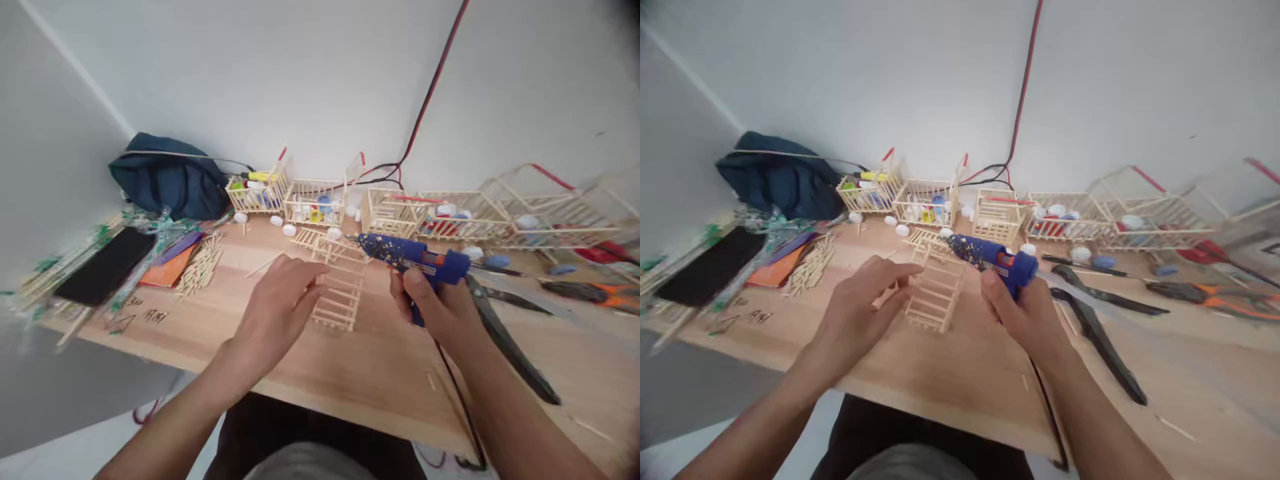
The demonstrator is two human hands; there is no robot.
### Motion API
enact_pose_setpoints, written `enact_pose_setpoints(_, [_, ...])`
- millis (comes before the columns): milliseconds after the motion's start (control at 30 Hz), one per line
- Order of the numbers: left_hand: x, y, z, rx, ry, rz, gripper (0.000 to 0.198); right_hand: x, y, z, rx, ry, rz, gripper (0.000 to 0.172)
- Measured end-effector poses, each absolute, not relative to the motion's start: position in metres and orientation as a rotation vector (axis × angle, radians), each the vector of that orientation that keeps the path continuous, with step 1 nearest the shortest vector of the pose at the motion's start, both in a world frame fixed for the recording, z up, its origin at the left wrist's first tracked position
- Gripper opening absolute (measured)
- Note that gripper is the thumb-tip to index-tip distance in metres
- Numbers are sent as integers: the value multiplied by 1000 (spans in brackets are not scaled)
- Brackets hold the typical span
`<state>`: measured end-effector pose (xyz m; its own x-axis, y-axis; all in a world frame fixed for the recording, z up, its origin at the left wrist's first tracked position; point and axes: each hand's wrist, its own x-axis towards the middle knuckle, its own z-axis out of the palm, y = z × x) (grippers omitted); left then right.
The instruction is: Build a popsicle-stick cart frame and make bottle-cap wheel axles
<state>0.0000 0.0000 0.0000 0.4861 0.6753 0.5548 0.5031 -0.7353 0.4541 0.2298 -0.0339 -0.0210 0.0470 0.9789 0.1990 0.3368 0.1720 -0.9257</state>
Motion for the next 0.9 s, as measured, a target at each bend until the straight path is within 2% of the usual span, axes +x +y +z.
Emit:
enact_pose_setpoints(267, [-20,23,-3,2318,986,1184,17,229,-36,-14,-1274,-1451,881,47])
enact_pose_setpoints(533, [-19,70,0,2418,547,1068,15,231,-62,5,-1328,-1584,908,52])
enact_pose_setpoints(667, [-13,83,-8,2537,304,1147,24,230,-95,-2,-1451,-1607,870,52])
enact_pose_setpoints(900, [-20,86,-29,2636,205,1264,41,212,-123,-18,-1477,-1696,866,50])
